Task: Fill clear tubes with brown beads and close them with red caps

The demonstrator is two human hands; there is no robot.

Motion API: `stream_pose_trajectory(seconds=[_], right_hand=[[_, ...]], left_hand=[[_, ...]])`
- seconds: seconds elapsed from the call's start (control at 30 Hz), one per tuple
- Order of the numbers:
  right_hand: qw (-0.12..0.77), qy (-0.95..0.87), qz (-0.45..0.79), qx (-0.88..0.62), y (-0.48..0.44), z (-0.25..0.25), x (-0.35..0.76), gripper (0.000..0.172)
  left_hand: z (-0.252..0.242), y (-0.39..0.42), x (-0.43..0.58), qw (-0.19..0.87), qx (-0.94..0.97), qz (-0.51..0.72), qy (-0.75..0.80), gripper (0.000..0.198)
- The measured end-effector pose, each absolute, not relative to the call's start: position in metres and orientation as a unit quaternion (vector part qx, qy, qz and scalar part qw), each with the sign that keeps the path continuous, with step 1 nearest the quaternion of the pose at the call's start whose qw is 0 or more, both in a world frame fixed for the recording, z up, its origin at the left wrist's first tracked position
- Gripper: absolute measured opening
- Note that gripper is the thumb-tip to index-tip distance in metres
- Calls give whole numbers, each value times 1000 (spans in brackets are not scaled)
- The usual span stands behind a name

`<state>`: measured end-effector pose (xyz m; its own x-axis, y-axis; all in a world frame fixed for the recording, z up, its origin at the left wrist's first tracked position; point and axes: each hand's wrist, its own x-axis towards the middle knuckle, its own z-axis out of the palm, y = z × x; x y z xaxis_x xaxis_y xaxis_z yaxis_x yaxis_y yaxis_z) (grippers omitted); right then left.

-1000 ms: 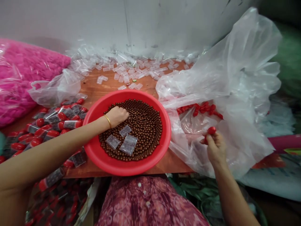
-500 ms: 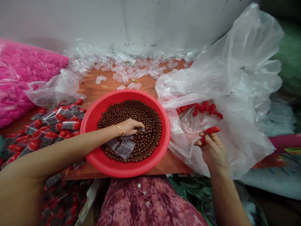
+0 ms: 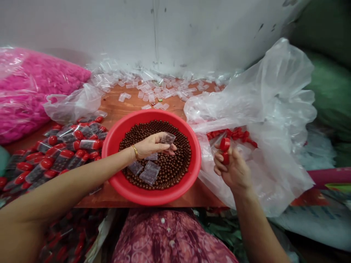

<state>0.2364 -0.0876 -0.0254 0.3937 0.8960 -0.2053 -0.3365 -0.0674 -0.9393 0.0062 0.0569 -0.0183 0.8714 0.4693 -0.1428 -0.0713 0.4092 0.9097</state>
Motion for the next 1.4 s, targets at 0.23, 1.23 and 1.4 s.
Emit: stream_pose_trajectory(seconds=[0.23,1.23,1.4], right_hand=[[568,-486,354,-561,-49,-10,191,36],[347,-805,-136,-461,-59,-7,162,56],[319,-824,-142,-446,-63,-7,156,58]], left_hand=[[-19,56,3,798,537,210,174,49],[3,41,2,685,706,77,162,34],[1,36,3,510,823,120,221,15]])
